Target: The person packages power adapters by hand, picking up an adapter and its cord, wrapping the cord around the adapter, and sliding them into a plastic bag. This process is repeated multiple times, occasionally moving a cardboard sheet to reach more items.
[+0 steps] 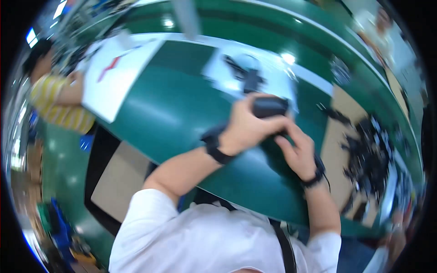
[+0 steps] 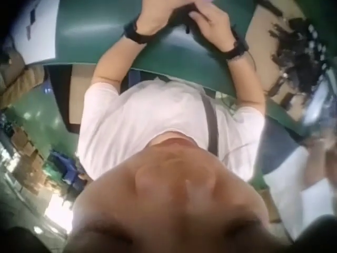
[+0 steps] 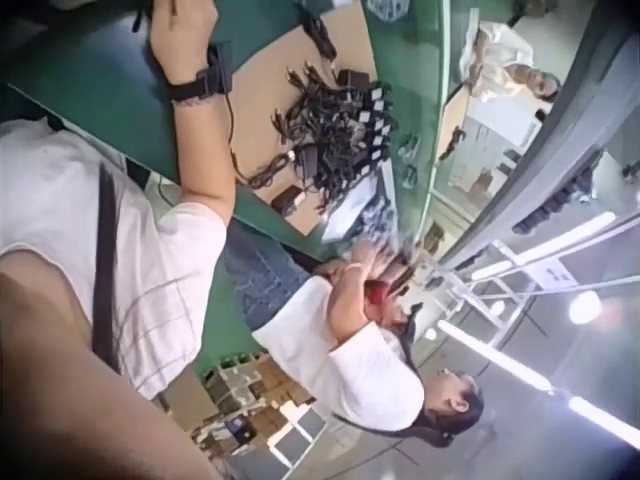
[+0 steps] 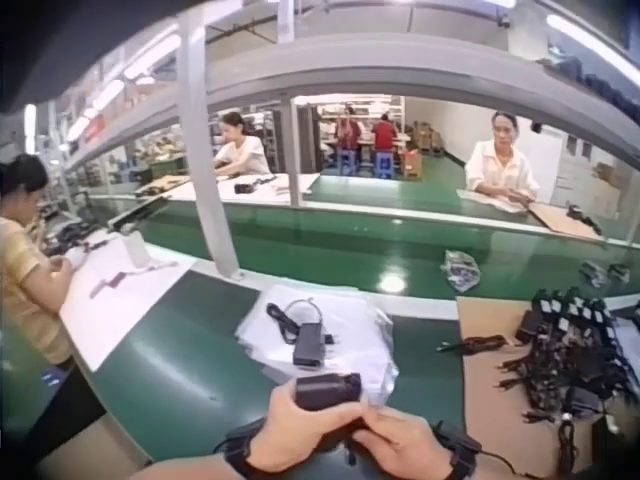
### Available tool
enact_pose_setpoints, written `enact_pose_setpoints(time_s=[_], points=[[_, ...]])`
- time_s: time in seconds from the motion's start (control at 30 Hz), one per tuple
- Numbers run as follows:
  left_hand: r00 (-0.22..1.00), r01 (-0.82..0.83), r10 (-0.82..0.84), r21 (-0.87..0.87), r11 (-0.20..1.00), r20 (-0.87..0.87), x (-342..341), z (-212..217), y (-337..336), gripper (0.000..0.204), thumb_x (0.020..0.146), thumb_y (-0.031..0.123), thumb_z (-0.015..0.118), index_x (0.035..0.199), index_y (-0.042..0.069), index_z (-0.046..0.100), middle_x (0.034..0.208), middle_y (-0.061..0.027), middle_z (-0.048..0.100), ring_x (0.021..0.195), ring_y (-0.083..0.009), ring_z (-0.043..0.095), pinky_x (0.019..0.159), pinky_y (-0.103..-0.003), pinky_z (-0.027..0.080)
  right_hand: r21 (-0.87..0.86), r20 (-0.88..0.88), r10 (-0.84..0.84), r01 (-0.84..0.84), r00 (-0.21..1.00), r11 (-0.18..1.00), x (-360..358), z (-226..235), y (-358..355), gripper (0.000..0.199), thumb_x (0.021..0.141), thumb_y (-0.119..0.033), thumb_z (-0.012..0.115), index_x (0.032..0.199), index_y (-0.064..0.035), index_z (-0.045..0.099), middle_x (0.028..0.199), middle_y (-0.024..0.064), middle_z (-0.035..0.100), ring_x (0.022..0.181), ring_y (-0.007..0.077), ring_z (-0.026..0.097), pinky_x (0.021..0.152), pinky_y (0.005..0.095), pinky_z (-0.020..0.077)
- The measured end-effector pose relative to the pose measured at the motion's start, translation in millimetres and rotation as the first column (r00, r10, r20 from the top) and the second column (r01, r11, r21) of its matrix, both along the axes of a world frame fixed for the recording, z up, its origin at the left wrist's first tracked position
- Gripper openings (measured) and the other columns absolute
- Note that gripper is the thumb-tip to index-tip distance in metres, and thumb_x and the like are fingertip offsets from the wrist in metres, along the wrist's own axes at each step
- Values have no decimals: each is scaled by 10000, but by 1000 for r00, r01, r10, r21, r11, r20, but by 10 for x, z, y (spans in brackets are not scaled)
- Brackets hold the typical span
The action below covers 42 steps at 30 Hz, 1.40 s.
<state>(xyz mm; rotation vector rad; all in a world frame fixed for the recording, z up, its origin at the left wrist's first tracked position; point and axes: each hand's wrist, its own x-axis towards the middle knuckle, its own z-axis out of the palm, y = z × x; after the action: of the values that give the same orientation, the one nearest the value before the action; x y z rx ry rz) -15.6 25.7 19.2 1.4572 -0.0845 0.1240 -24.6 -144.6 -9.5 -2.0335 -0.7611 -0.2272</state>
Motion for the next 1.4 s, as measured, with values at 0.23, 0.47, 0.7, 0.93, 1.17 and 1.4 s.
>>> enact_pose_setpoints(time_s=[0.23, 0.47, 0.7, 0.93, 1.17, 1.4], points=[[964, 57, -27, -106, 993, 265, -131, 85, 87, 339, 658, 69, 756, 955, 11, 605, 889, -53, 634, 804, -78, 591, 709, -229, 484, 658, -750, 614, 186, 246, 730, -106, -8, -118, 377, 939, -334, 428, 1094, 2, 499, 855, 119, 616, 722, 142, 610, 597, 242, 496], [942, 240, -211, -84, 967, 260, -263, -71, -103, 383, 634, 88, 747, 980, 26, 595, 902, -68, 629, 816, -136, 608, 732, -258, 482, 690, -724, 539, 448, 430, 568, -150, -160, -66, 337, 884, -112, 455, 1201, -2, 424, 1152, 80, 525, 1019, 185, 544, 887, 315, 454], [994, 9, -4, -41, 999, 110, -214, -242, -159, 422, 656, 90, 742, 1032, 31, 558, 992, -62, 554, 872, -128, 554, 790, -263, 449, 704, -603, 244, 363, 760, 610, -232, -55, 183, 373, 945, -222, 423, 1241, 4, 442, 1135, 96, 534, 1026, 173, 529, 835, 305, 441], [976, 58, -141, -432, 900, -163, -230, -186, -323, 435, 681, 56, 738, 1043, 37, 496, 930, -33, 554, 850, -96, 537, 770, -249, 466, 516, -281, 126, 40, 951, 856, -297, -233, 82, 870, 802, -400, 639, 1368, 43, 149, 1285, 141, 390, 1160, 226, 418, 981, 346, 331], [897, 419, -442, -379, 826, 28, 80, -393, -323, 631, 806, 241, 674, 1292, 33, 329, 1134, -58, 479, 1004, -130, 492, 877, -295, 432, 494, -357, -54, 237, 932, 837, 24, -11, -37, 525, 832, -65, 575, 1294, 49, 354, 1230, 115, 468, 1120, 171, 453, 966, 291, 348], [916, -219, -252, 915, 338, 312, 513, -318, -464, 529, 659, 343, 734, 943, -65, 552, 961, -213, 507, 887, -347, 537, 708, -385, 480, 758, -467, -173, 493, 868, 428, 481, -8, -562, 200, 873, -179, 580, 987, -19, 545, 836, 19, 570, 681, 95, 509, 593, 232, 420]])
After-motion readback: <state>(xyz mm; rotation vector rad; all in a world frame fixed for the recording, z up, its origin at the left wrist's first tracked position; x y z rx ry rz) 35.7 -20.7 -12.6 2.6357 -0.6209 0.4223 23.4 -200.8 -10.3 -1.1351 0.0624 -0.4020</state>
